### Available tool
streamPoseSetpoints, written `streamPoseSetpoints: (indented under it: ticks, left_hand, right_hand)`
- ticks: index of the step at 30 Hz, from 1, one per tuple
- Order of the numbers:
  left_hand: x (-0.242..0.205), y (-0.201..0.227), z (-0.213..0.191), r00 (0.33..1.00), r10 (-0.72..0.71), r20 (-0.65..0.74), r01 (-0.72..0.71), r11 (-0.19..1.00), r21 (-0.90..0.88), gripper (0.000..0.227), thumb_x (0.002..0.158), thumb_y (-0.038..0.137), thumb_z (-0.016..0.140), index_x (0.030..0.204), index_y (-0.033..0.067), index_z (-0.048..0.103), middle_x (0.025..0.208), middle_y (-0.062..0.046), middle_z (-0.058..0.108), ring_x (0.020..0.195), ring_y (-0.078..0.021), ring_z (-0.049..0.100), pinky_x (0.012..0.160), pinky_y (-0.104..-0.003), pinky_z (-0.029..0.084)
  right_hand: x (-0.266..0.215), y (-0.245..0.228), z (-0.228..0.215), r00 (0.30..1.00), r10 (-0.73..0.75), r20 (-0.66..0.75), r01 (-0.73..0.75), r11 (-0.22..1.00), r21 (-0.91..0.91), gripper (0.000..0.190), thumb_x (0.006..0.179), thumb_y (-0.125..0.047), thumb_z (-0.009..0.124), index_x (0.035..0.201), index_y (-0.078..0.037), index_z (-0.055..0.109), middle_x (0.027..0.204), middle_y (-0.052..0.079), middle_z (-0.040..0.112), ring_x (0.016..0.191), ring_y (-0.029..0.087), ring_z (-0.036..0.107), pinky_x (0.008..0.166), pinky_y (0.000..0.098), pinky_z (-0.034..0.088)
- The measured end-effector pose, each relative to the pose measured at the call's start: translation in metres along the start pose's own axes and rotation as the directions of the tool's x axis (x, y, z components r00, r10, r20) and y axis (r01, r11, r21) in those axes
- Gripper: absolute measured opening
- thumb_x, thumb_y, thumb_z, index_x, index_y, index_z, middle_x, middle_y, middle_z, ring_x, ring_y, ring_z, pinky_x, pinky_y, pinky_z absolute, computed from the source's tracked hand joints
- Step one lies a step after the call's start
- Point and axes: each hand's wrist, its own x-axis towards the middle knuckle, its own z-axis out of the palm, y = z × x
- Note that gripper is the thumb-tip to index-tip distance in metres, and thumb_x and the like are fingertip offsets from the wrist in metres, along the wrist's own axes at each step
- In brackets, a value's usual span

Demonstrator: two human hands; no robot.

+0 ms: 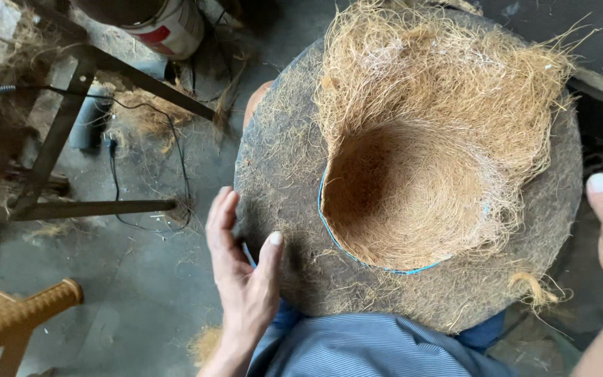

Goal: The person uses a green glass bottle to press and shape the interior of a coconut fiber bowl. They then use both hands to smooth and compress the fibers along the rim and interior surface, refining the bowl's shape.

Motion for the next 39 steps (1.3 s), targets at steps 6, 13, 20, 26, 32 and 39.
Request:
streamPoseSetpoints:
  ticks: [6,13,20,26,32,39]
  left_hand:
    - [0.026,0.003,0.003,0.994,0.111,-0.015,-0.109,0.990,0.089,0.050,0.095,0.021,0.057,0.139,0.0015,0.045,0.140,-0.020,0.048,0.135,-0.0320,0.046,0.119,-0.044,0.034]
    - [0.122,0.014,0.005,0.921,0.278,0.272,-0.337,0.920,0.201,0.048,0.084,0.005,0.055,0.132,0.0080,0.053,0.137,-0.019,0.052,0.129,-0.0363,0.046,0.111,-0.046,0.036]
    - [0.145,0.023,0.033,0.824,0.355,0.440,-0.495,0.830,0.257,0.061,0.070,0.007,0.056,0.131,0.0143,0.053,0.137,-0.012,0.054,0.125,-0.0316,0.050,0.098,-0.050,0.035]
    - [0.091,0.042,0.024,0.593,0.693,0.411,-0.725,0.681,-0.103,0.040,0.083,-0.010,0.049,0.120,0.0000,0.055,0.126,-0.021,0.060,0.113,-0.0420,0.062,0.094,-0.052,0.047]
    - [0.018,0.032,0.036,0.387,0.500,0.775,-0.619,0.764,-0.183,0.036,0.092,0.017,0.052,0.125,0.0046,0.061,0.113,-0.012,0.069,0.103,-0.0289,0.064,0.106,-0.047,0.037]
    - [0.008,0.026,0.049,0.552,0.526,0.647,-0.648,0.759,-0.065,0.023,0.098,0.026,0.057,0.080,0.0111,0.057,0.072,-0.003,0.057,0.067,-0.0271,0.056,0.088,-0.040,0.040]
  right_hand:
    - [-0.006,-0.004,0.021,0.975,0.209,0.071,-0.220,0.915,0.339,0.036,0.107,0.004,0.053,0.142,0.007,0.043,0.128,0.021,0.055,0.113,0.023,0.054,0.100,0.0323,0.044]
    - [-0.052,-0.010,-0.005,0.759,0.568,0.318,-0.609,0.792,0.041,0.020,0.101,-0.007,0.064,0.113,0.007,0.057,0.079,0.027,0.066,0.065,0.032,0.057,0.061,0.0402,0.044]
    - [-0.094,-0.075,-0.008,0.825,0.496,0.272,-0.463,0.868,-0.179,0.021,0.091,-0.016,0.072,0.098,0.003,0.069,0.093,0.023,0.078,0.083,0.033,0.070,0.082,0.0413,0.051]
    - [-0.098,-0.126,-0.004,0.994,-0.027,0.103,0.057,0.952,-0.301,0.019,0.085,-0.014,0.078,0.101,-0.004,0.078,0.109,0.017,0.072,0.102,0.032,0.065,0.100,0.0427,0.049]
    - [-0.058,-0.139,0.034,0.726,-0.583,0.365,0.653,0.750,-0.100,0.042,0.087,-0.034,0.068,0.118,-0.007,0.064,0.114,0.009,0.063,0.106,0.029,0.060,0.107,0.0487,0.045]
    - [-0.041,-0.142,0.039,0.727,-0.476,0.495,0.529,0.848,0.038,0.016,0.087,-0.021,0.066,0.101,-0.013,0.071,0.092,0.000,0.064,0.087,0.021,0.059,0.083,0.0382,0.042]
